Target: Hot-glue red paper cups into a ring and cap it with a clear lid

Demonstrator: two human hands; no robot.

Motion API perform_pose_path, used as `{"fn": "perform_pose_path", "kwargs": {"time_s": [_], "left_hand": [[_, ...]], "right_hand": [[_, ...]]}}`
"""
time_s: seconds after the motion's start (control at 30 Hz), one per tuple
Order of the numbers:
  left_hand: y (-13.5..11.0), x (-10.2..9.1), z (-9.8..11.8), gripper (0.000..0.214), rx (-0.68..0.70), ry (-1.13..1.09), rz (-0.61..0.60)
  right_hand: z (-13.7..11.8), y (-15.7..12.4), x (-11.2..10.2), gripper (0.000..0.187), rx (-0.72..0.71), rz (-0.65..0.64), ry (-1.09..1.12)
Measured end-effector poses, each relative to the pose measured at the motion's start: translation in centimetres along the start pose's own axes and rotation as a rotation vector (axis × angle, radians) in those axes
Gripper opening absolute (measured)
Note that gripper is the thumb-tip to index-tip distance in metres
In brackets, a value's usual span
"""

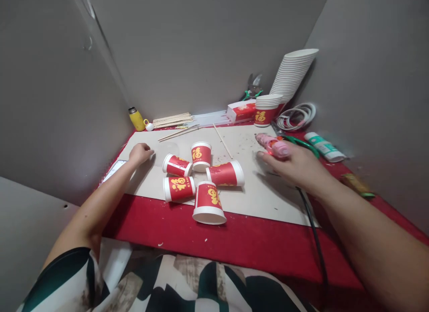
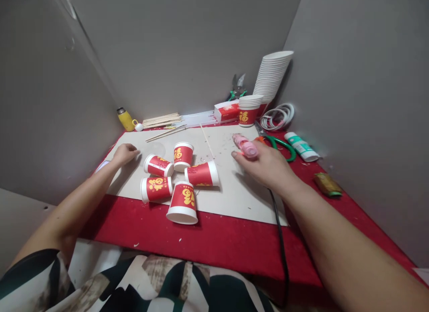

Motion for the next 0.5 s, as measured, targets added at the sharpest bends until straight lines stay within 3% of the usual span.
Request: {"fn": "perform_pose_path", "kwargs": {"time_s": [0.1, 0.27, 0.5], "left_hand": [[0.9, 0.4, 0.4, 0.035, -0.068, 0.093, -0.082], [2.1, 0.3, 0.6, 0.037, -0.107, 0.105, -0.095], [2.7, -0.2, 1.0, 0.038, 0.053, -0.171, 0.02]], "right_hand": [[0.1, 0.3, 0.0, 0.027, 0.045, -0.087, -0.095], [0.6, 0.6, 0.1, 0.031, 0.052, -0.165, -0.207], [1.0, 0.8, 0.0, 0.031, 0.06, -0.166, -0.261]]}}
Point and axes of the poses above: each hand's wrist, its own y-axis towards the middle knuckle, its own x-axis out of the palm, z = x × y, the point moved 1 cm from there along y, towards the middle knuckle, and after that the axes turned 9 degrees about -z, right-handed, at the moved point
